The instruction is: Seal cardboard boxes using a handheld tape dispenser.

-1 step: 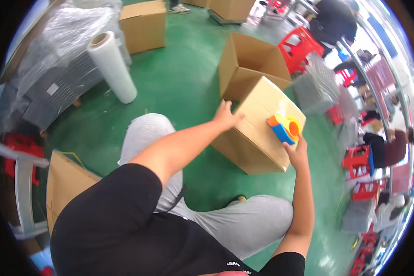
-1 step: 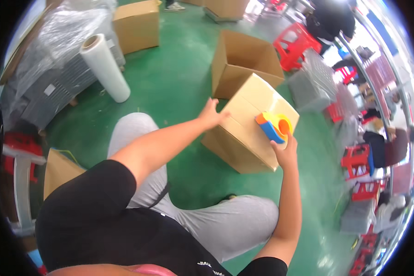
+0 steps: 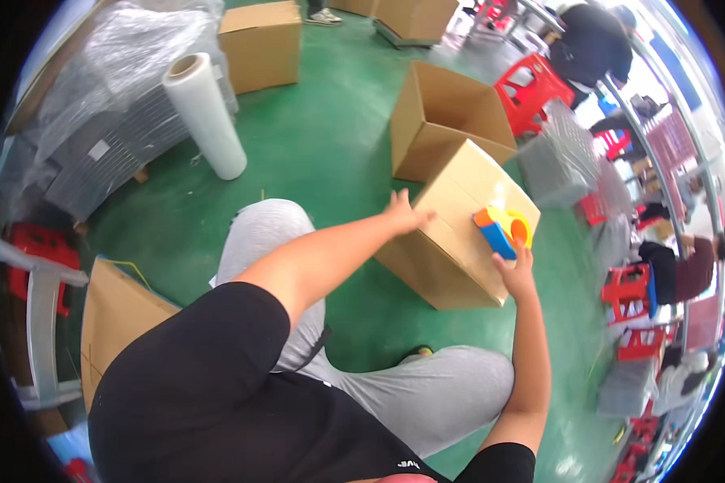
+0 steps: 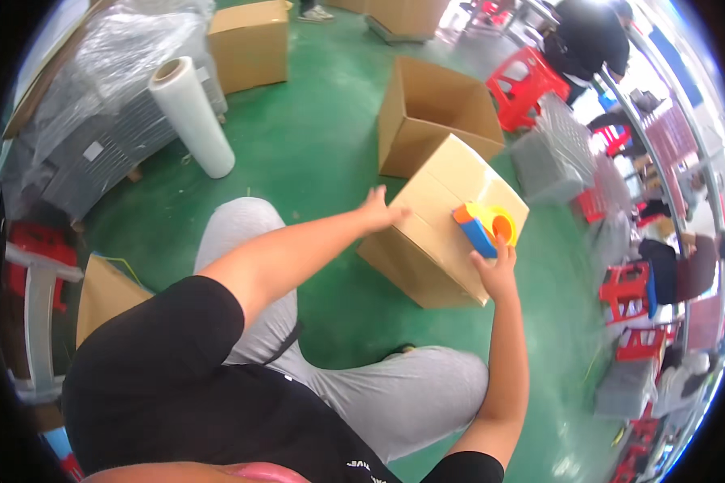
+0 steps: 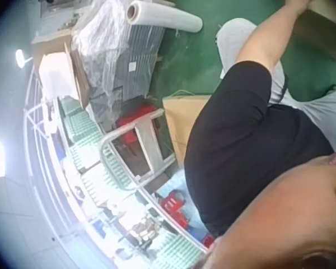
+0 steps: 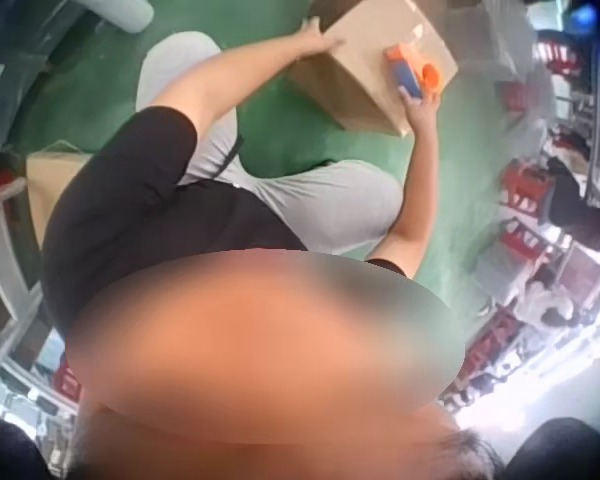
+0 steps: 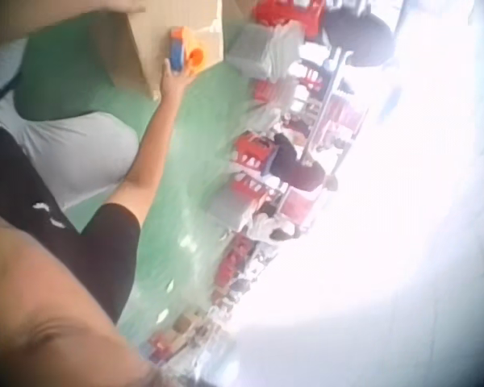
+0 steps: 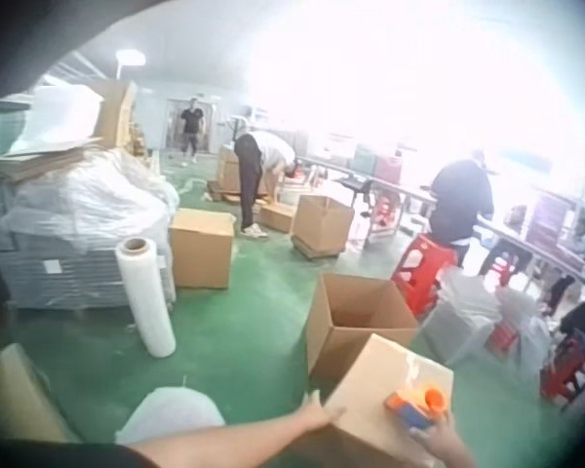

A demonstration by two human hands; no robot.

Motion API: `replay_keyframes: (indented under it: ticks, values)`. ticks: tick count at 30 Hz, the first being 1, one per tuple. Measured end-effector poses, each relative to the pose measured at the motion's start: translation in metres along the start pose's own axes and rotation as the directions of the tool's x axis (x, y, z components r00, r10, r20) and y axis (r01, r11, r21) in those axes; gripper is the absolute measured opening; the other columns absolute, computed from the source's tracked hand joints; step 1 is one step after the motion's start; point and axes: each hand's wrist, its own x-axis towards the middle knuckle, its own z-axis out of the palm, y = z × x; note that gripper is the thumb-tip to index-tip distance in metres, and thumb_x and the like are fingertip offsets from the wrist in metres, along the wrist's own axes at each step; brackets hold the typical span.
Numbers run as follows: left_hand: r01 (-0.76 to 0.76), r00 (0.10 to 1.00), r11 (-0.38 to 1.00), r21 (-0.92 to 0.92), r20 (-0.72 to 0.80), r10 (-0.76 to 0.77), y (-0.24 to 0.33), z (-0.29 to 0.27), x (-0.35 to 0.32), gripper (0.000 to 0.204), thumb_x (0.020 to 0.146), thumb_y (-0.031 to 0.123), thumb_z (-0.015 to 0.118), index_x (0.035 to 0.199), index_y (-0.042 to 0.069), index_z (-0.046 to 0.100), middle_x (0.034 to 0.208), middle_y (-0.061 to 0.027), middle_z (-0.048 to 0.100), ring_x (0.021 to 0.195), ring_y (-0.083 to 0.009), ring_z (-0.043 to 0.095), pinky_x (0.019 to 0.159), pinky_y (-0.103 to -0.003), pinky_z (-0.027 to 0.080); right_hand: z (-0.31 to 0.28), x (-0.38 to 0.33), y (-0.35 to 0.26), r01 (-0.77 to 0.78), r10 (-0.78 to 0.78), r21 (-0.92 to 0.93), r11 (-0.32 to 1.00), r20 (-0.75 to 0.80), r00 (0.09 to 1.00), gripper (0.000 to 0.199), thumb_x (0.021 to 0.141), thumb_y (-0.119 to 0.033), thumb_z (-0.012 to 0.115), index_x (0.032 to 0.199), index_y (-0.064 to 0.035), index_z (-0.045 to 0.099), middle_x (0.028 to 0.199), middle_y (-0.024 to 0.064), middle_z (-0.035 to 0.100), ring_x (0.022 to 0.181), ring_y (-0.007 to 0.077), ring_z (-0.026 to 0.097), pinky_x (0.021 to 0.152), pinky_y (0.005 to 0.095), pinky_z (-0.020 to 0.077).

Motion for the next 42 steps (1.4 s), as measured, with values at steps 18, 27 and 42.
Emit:
replay_keyframes:
  ticks: [18,27,42]
  values:
    - [0.590,0.650,0.803,0.087,0.539,-0.536,-0.056,-0.057,0.010,0.079,0.093,0.072,0.027,0.152,0.021,0.035,0.155,-0.0166,0.034,0.133,-0.0483,0.040,0.097,-0.074,0.036,0.059,0.011,0.126,-0.389,0.530,0.919,0.061,0.301,0.793,0.042,0.095,-0.022,0.065,0.129,-0.0062,0.048,0.115,0.0121,0.062,0.100,0.0326,0.066,0.082,0.0454,0.0582]
    - [0.072,0.851,0.944,-0.321,0.513,0.110,0.052,-0.101,-0.066,0.091,0.087,0.084,0.016,0.155,0.025,0.031,0.159,-0.0097,0.029,0.145,-0.0373,0.024,0.109,-0.064,0.025,-0.044,-0.016,0.035,-0.089,0.224,0.978,0.188,0.045,0.974,0.043,0.099,-0.022,0.056,0.136,-0.0013,0.049,0.125,0.0136,0.062,0.105,0.0273,0.064,0.084,0.0402,0.0572]
    - [-0.522,0.824,0.751,-0.404,-0.011,0.567,0.138,-0.288,-0.198,0.079,0.087,0.053,0.068,0.147,0.009,0.042,0.138,-0.0077,0.054,0.122,-0.0190,0.054,0.100,-0.034,0.046,-0.053,-0.018,-0.158,0.034,-0.271,0.991,-0.128,-0.068,0.960,0.047,0.102,-0.033,0.047,0.139,-0.0039,0.046,0.135,0.0105,0.054,0.116,0.0274,0.057,0.092,0.0406,0.0535]
